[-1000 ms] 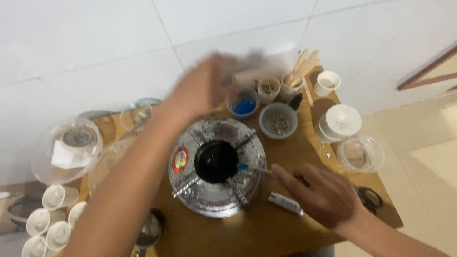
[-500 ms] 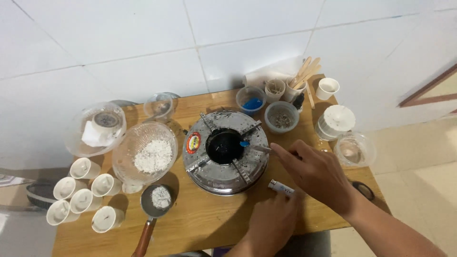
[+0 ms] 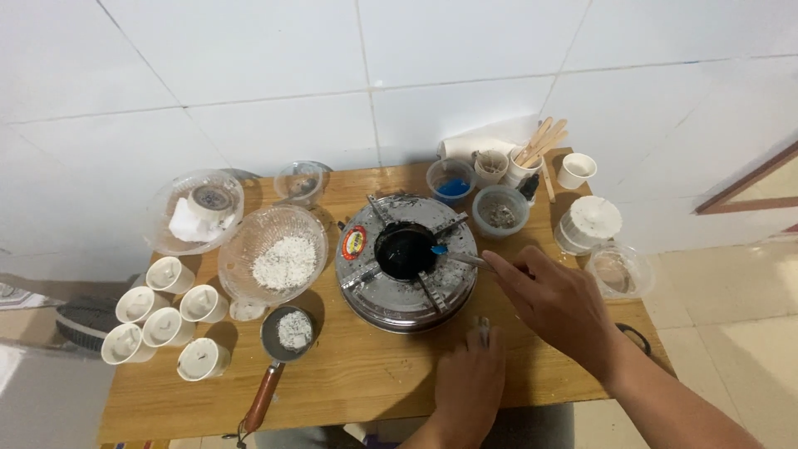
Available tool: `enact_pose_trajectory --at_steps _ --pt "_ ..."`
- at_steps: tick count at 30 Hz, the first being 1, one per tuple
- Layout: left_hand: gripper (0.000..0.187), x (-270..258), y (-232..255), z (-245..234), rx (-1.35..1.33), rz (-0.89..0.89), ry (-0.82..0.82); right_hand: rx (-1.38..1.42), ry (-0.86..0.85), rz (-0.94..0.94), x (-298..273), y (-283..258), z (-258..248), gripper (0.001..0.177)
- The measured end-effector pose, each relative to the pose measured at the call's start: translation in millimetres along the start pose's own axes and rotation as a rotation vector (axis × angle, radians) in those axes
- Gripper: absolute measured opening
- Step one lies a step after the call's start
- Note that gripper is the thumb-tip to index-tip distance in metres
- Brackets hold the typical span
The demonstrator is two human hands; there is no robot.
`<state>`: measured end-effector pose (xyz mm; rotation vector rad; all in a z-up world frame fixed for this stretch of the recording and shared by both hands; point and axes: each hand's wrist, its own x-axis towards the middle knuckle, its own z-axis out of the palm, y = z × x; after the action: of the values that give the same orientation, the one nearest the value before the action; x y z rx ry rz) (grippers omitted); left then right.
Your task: Scooping wax flakes into a melting pot and heating it on a portable stove.
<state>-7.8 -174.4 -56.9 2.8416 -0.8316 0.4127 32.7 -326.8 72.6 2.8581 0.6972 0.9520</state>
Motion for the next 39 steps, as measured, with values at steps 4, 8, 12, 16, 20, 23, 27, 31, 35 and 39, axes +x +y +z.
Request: enact_pose_trajectory --at_steps 4,8,12,16,20,23,27,31,35,39 --pt "0.044 -13 -31 -36 -0.280 -0.035 -0.369 0.019 0.032 -0.007 5 -1 -1 0.037" --pt "0.053 -29 -85 -100 -1.090 -0.483 -0.704 0.056 0.032 0.041 6 0 1 0.033" --pt "0.033 -36 -125 -146 -1.652 -0.793 -0.481 0.117 0.030 0.044 12 -4 5 0.033" --pt "0.036 -28 -144 -155 -1.747 -0.801 -0.373 0.109 0.031 0.033 23 -14 5 0.032" --pt "0.021 -22 -154 -130 -1.780 -0.464 -0.135 0.128 0.052 0.054 29 -22 7 0.027" --pt "0.047 -9 -160 -138 -1.555 -0.628 -0.272 0.123 0.051 0.060 30 -23 12 0.027" --pt "0.075 2 -164 -135 -1.379 -0.871 -0.392 0.139 0.059 0.057 33 -24 11 0.028" --pt "0.038 7 -160 -134 -1.850 -0.633 -0.183 0.105 0.042 0.075 35 -26 10 0.027" --pt "0.027 3 -165 -129 -1.832 -0.350 -0.102 0.122 0.058 0.080 35 -27 10 0.029" --pt "0.060 -4 -172 -130 -1.579 -0.508 -0.315 0.142 0.073 0.072 37 -28 8 0.026"
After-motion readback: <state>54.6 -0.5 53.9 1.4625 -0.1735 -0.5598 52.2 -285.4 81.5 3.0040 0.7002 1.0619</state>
